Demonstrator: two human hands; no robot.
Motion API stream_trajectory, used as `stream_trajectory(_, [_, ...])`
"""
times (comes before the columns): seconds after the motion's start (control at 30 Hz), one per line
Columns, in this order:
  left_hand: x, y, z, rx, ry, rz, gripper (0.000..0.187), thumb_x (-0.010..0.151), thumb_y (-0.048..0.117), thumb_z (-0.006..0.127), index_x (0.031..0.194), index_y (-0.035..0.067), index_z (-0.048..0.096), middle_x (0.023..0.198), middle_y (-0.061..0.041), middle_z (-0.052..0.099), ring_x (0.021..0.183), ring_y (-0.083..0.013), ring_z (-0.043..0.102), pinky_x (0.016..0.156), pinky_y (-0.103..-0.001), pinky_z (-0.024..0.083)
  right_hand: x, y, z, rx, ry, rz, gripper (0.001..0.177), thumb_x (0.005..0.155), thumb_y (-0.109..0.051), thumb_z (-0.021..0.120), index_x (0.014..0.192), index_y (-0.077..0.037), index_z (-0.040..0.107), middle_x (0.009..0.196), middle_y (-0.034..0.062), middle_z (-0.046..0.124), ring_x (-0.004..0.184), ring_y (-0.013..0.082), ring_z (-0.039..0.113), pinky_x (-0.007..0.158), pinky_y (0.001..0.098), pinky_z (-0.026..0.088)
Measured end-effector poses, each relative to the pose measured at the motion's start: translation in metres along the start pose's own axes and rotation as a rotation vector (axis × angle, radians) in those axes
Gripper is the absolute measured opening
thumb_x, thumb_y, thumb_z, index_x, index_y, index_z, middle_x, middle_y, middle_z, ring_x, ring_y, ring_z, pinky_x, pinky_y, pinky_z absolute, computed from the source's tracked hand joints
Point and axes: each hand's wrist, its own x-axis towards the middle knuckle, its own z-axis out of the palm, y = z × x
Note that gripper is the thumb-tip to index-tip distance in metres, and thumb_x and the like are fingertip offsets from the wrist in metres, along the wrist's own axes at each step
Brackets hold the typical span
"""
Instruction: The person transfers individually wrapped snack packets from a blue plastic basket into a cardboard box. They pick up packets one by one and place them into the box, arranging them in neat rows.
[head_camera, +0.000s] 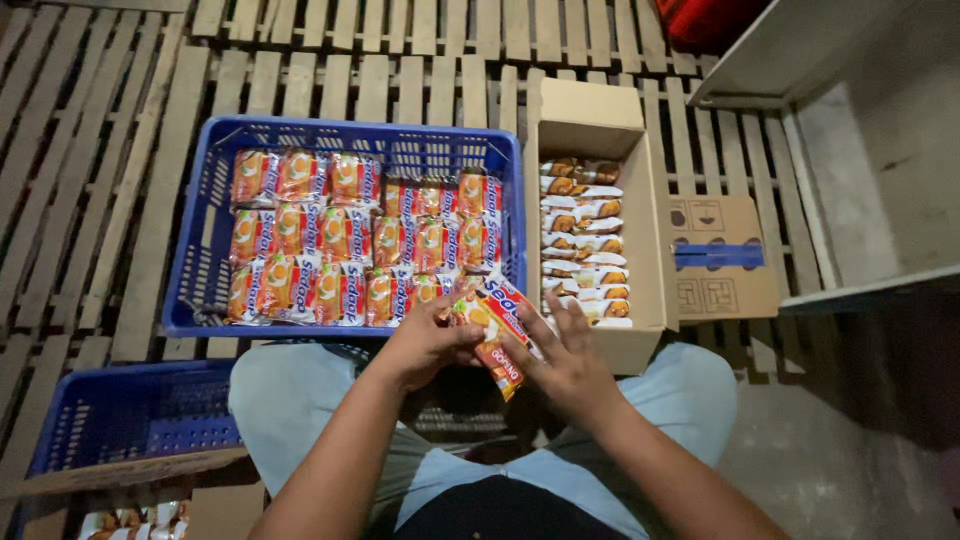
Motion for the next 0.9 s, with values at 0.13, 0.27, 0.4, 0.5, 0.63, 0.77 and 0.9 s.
stream_trajectory(0.13, [0.002,0.002,-0.006,0.019,-0.040,-0.026,0.092,0.077,-0.015,0.088,0.160,-0.004,0.050,0.084,-0.039,0.070,0.060,-0.0530,0.075,0.054,-0.064,0.068,0.000,0.013,-0.001,0.159,-0.028,-0.050,0.040,0.108,-0.025,0.060,0.147,-0.025,0.068,0.155,0.0130,0.066,0.143,0.0448,0.060,0.115,0.0576,0.047])
stream_trajectory(0.27, [0.012,0.027,-0.029,0.652,0.098,0.009,0.079,0.100,0.066,0.062,0.162,0.018,0.053,0.117,-0.028,0.072,0.101,-0.0483,0.075,0.078,-0.054,0.060,-0.016,0.086,-0.026,0.689,-0.098,0.263,0.047,0.075,-0.009,0.057,0.119,0.000,0.073,0.124,0.0249,0.074,0.119,0.0533,0.069,0.101,0.0579,0.057])
stream_trajectory(0.4, [0.056,0.015,-0.106,1.551,0.462,-0.013,0.070,0.100,0.086,0.055,0.140,0.031,0.073,0.116,-0.004,0.084,0.122,-0.0354,0.076,0.103,-0.053,0.059,0.001,0.165,-0.115,0.536,-0.415,0.760,0.075,0.069,-0.011,0.069,0.144,-0.011,0.074,0.114,0.0308,0.079,0.110,0.0550,0.073,0.099,0.0570,0.056])
stream_trajectory(0.5, [0.068,0.003,-0.143,1.720,0.491,-0.096,0.066,0.097,0.080,0.060,0.136,0.030,0.078,0.107,-0.012,0.086,0.114,-0.0420,0.079,0.094,-0.055,0.061,0.008,0.212,-0.116,0.319,-0.610,0.907,0.065,0.077,-0.018,0.077,0.142,-0.029,0.077,0.120,0.0142,0.084,0.117,0.0392,0.076,0.100,0.0496,0.056])
stream_trajectory(0.63, [0.066,0.002,-0.119,1.853,0.588,-0.256,0.064,0.098,0.091,0.043,0.133,0.048,0.074,0.104,-0.006,0.086,0.110,-0.0371,0.081,0.090,-0.051,0.063,0.031,0.224,-0.105,0.324,-0.758,0.940,0.063,0.079,-0.027,0.081,0.142,-0.031,0.077,0.130,0.0069,0.083,0.127,0.0361,0.074,0.109,0.0481,0.055])
stream_trajectory(0.77, [0.059,-0.015,-0.132,2.073,0.649,0.134,0.043,0.101,0.065,0.050,0.112,0.038,0.081,0.099,0.001,0.083,0.109,-0.0283,0.081,0.107,-0.049,0.055,0.050,0.200,-0.071,0.150,-1.214,0.666,0.063,0.089,-0.034,0.071,0.150,-0.046,0.063,0.120,0.0116,0.082,0.118,0.0383,0.077,0.103,0.0530,0.060])
stream_trajectory(0.9, [0.064,-0.028,-0.148,2.083,0.719,0.499,0.027,0.095,0.057,0.063,0.096,0.037,0.080,0.082,0.008,0.077,0.088,-0.0219,0.080,0.094,-0.041,0.059,0.011,0.178,-0.018,0.104,-1.468,0.401,0.051,0.087,-0.037,0.070,0.137,-0.047,0.070,0.114,0.0059,0.082,0.112,0.0312,0.079,0.094,0.0496,0.062])
